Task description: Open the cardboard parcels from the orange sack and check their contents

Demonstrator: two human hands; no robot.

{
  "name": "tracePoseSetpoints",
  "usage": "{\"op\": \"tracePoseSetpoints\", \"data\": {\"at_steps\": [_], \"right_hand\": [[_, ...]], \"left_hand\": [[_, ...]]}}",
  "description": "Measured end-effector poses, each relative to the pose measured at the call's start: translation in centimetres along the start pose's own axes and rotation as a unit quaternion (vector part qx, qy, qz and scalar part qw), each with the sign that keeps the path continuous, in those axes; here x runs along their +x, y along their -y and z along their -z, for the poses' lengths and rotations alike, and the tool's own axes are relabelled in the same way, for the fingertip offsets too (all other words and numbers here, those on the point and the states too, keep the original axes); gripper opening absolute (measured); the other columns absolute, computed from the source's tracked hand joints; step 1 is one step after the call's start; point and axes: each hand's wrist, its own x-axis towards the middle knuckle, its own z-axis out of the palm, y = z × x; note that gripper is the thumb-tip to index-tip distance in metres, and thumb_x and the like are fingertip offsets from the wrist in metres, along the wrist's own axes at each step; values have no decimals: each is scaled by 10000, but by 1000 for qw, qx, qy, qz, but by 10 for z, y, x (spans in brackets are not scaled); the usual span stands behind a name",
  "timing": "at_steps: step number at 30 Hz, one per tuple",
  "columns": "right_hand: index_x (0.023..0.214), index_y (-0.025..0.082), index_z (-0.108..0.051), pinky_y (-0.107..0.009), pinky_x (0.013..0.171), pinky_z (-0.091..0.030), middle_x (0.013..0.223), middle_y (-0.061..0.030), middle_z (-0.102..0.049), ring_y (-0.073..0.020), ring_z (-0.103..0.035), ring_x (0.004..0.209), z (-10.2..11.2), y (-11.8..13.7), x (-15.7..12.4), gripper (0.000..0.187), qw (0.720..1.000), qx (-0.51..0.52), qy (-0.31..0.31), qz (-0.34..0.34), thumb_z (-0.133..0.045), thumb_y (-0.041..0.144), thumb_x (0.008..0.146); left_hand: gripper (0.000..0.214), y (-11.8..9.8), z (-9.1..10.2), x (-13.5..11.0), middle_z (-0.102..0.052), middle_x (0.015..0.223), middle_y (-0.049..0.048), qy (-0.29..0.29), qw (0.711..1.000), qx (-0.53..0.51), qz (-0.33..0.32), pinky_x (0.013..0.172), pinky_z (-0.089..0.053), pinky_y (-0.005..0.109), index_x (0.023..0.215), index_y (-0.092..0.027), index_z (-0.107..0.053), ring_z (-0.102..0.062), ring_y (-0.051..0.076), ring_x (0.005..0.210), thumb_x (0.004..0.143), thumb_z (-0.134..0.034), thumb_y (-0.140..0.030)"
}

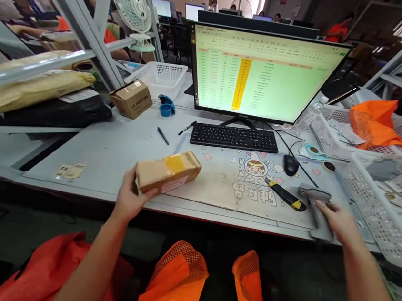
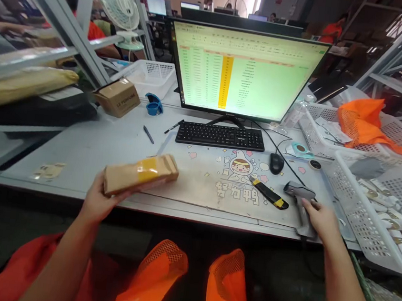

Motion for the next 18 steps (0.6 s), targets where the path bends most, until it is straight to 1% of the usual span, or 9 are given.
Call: {"op": "tracePoseSetpoints", "data": {"at_steps": [2,3,5,7,9,11,14,16,18], "right_hand": [[694,242,-732,-663,874,-556,914,-268,-765,-524,-728,1017,6,1,12,306,994,-101,-33,-36,-749,541,756],[776,209,-774,-683,928,-531,1008,-301,-761,-538,-705,1090,4,14,12,333,990,-132,-47,-30,-711,535,796],[1024,118,-814,-650,1018,-514,1187,-325,-737,-497,-679,1192,-15,61,7,438,983,-165,-60,50,-609,484,897],[1172,135,-800,-481,1069,-536,1250,-217,-767,-350,-702,1201,-52,122,9,431,979,-142,27,144,-531,409,975],[1282,174,-771,-375,1122,-496,1349,-138,-756,-270,-666,1271,-98,178,21,415,964,-132,90,215,-518,360,1011],[1452,131,-669,-427,1201,-415,1498,-166,-674,-307,-546,1426,-138,218,37,499,954,-138,100,245,-525,349,1027],[1559,45,-541,-577,1213,-334,1519,-254,-630,-406,-428,1495,-174,245,55,601,950,-155,93,254,-524,350,1041],[1556,-2,-520,-623,1178,-326,1461,-305,-638,-438,-445,1449,-184,252,62,616,954,-165,75,241,-483,366,1063],[1481,-30,-584,-630,1152,-328,1412,-339,-634,-452,-471,1396,-188,257,66,608,957,-175,58,224,-444,404,1079]], "left_hand": [[862,7,19,-8,-606,1471,153,67,996,41,-34,1262,-457,575,1453,-237,-552,-594,382,1433,745,-913,-570],[763,8,25,-12,-600,1498,146,95,992,56,-66,1274,-445,581,1430,-257,-563,-583,374,1455,789,-888,-513],[607,10,27,-19,-571,1566,134,126,980,73,-134,1283,-443,577,1402,-292,-566,-552,352,1501,863,-825,-397],[539,12,20,-24,-532,1624,134,129,972,77,-179,1262,-473,571,1400,-310,-554,-533,337,1527,906,-771,-311],[537,16,10,-30,-517,1644,137,120,970,80,-195,1240,-499,571,1406,-317,-545,-534,333,1530,915,-756,-264],[547,21,3,-36,-530,1633,140,108,971,82,-197,1230,-512,574,1410,-315,-544,-541,333,1526,913,-758,-239],[553,27,2,-50,-547,1622,149,84,973,93,-193,1210,-537,563,1429,-308,-541,-560,330,1513,924,-742,-205],[555,31,4,-61,-537,1635,155,76,973,103,-194,1185,-566,547,1433,-308,-541,-567,330,1509,927,-737,-191],[574,33,5,-70,-512,1658,158,80,970,114,-197,1158,-591,545,1440,-317,-534,-562,339,1513,922,-750,-196]]}}
